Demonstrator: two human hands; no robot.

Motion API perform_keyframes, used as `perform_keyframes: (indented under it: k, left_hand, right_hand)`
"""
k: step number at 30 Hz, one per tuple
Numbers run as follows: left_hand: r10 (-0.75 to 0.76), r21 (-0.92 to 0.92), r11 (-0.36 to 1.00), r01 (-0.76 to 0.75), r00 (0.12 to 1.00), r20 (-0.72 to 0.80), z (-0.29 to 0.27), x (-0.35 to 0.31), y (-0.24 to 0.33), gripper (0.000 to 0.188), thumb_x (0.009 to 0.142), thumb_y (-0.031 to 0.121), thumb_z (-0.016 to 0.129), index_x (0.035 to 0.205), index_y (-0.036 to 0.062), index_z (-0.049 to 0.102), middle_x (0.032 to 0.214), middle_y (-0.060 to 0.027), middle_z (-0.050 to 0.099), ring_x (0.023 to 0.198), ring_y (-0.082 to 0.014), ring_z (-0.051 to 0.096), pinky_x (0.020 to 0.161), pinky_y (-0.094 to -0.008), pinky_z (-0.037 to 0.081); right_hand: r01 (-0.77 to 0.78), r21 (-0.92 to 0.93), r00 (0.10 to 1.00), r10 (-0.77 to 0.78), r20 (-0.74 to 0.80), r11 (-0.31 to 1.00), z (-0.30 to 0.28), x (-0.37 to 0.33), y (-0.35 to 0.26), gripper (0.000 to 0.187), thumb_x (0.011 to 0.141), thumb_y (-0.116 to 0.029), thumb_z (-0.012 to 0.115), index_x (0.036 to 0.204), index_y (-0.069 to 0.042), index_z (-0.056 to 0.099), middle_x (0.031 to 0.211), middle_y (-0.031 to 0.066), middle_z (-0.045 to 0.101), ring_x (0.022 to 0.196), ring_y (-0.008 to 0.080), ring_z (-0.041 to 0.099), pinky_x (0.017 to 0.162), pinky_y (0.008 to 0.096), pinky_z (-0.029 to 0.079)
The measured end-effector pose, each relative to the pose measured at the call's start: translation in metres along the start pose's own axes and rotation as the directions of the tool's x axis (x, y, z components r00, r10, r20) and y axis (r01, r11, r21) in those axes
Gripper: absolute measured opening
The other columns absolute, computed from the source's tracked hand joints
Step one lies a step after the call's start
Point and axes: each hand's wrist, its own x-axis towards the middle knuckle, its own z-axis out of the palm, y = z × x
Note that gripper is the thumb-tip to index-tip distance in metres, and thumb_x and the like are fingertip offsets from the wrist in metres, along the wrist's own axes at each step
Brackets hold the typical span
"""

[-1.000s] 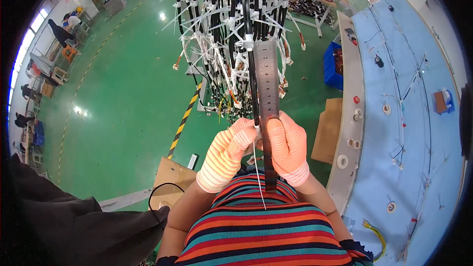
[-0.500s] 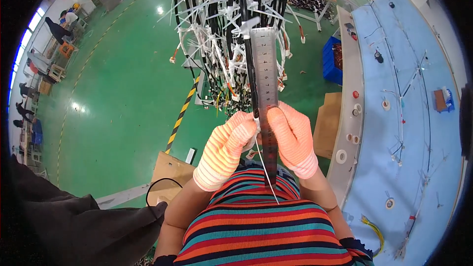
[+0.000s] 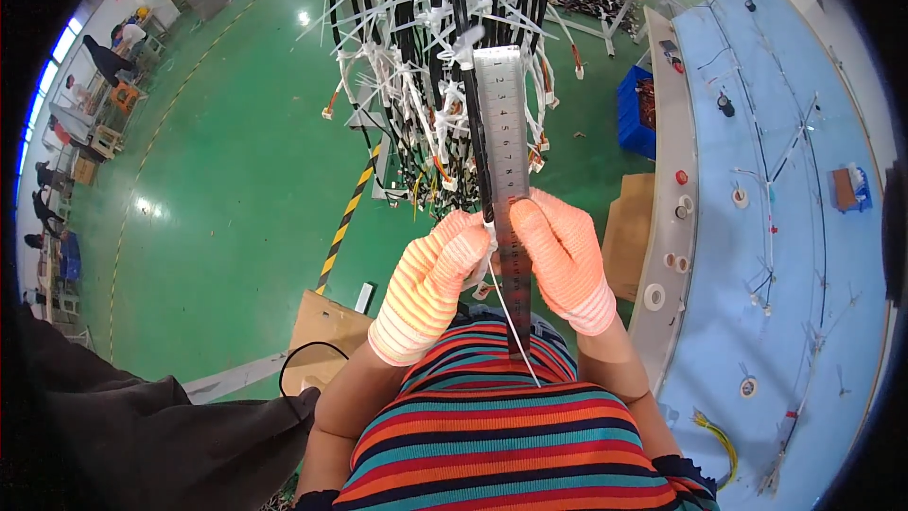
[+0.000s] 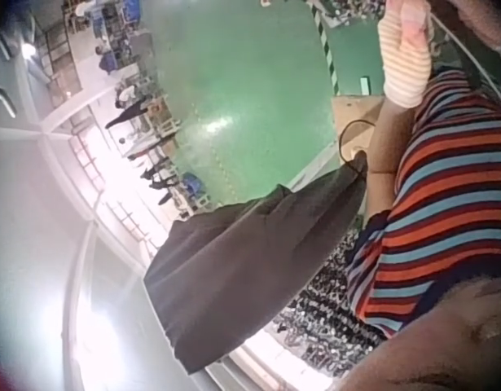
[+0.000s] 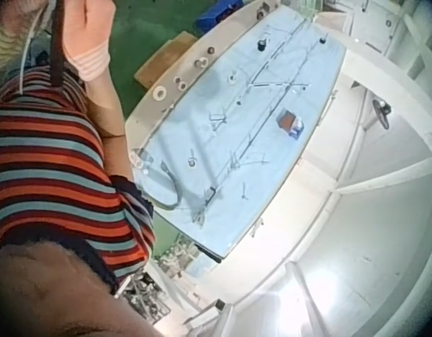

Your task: The person is using a ruler to measure and position white cable ties on a large bundle of black wires in a factory setting.

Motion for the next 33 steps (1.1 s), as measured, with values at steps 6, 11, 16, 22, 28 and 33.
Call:
perform_keyframes:
  k: [6, 11, 16, 22, 28, 33]
  left_hand:
    - [0.011, 0.036, 0.999, -0.007, 0.994, -0.108, 0.009, 0.001, 0.0, 0.027, 0.087, 0.035, 0.057, 0.09, 0.0082, 0.058, 0.075, 0.0036, 0.052, 0.066, -0.0056, 0.042, 0.06, -0.0196, 0.031]
    - [0.0, 0.008, 1.0, 0.0, 1.0, -0.03, -0.001, 0.001, -0.004, 0.027, 0.09, 0.028, 0.055, 0.103, 0.0043, 0.057, 0.083, 0.0024, 0.056, 0.074, -0.005, 0.046, 0.068, -0.02, 0.039]
    - [-0.011, 0.012, 1.0, 0.012, 0.999, -0.041, 0.002, 0.0, 0.0, 0.027, 0.09, 0.029, 0.055, 0.102, 0.0043, 0.057, 0.083, 0.0023, 0.056, 0.074, -0.0049, 0.046, 0.068, -0.0204, 0.039]
    - [0.01, 0.07, 0.997, -0.01, 1.0, 0.002, -0.007, 0.001, -0.006, 0.027, 0.091, 0.029, 0.054, 0.102, 0.0042, 0.056, 0.082, 0.0017, 0.056, 0.073, -0.0053, 0.046, 0.067, -0.0207, 0.039]
    - [0.019, 0.047, 0.999, -0.017, 0.999, -0.026, 0.001, 0.0, -0.003, 0.028, 0.091, 0.03, 0.053, 0.099, 0.0043, 0.056, 0.079, 0.0023, 0.054, 0.071, -0.0058, 0.044, 0.066, -0.0211, 0.038]
    - [0.022, 0.06, 0.998, -0.018, 0.998, -0.066, 0.002, 0.002, -0.005, 0.029, 0.088, 0.035, 0.056, 0.093, 0.0068, 0.057, 0.077, 0.0029, 0.054, 0.069, -0.006, 0.045, 0.063, -0.0206, 0.035]
  right_hand:
    - [0.002, -0.019, 1.0, -0.003, -0.009, 1.0, 0.0, 0.0, 0.001, 0.025, 0.094, -0.021, 0.044, 0.087, 0.0, 0.056, 0.063, 0.003, 0.054, 0.055, 0.0088, 0.05, 0.051, 0.0246, 0.04]
    - [0.005, -0.034, 1.0, -0.005, -0.002, 0.999, -0.001, 0.0, 0.0, 0.025, 0.094, -0.021, 0.044, 0.087, 0.0, 0.056, 0.063, 0.0036, 0.054, 0.055, 0.0091, 0.05, 0.051, 0.0251, 0.041]
    - [0.003, -0.018, 1.0, -0.003, 0.009, 1.0, -0.001, 0.0, 0.001, 0.027, 0.095, -0.022, 0.043, 0.086, 0.0, 0.056, 0.063, 0.003, 0.053, 0.056, 0.0087, 0.049, 0.051, 0.0249, 0.04]
    - [-0.002, -0.001, 1.0, 0.002, -0.004, 1.0, 0.002, -0.002, 0.0, 0.026, 0.095, -0.022, 0.044, 0.086, 0.0, 0.056, 0.063, 0.0026, 0.053, 0.055, 0.0083, 0.049, 0.05, 0.0242, 0.04]
    - [0.009, -0.025, 1.0, -0.01, -0.016, 1.0, 0.001, -0.001, 0.001, 0.025, 0.094, -0.022, 0.045, 0.085, 0.0, 0.055, 0.063, 0.0029, 0.053, 0.055, 0.0084, 0.05, 0.049, 0.0246, 0.041]
    - [-0.006, 0.001, 1.0, 0.006, -0.018, 1.0, 0.0, 0.001, 0.004, 0.025, 0.095, -0.021, 0.044, 0.085, 0.0, 0.054, 0.062, 0.0031, 0.052, 0.055, 0.0086, 0.049, 0.05, 0.0252, 0.041]
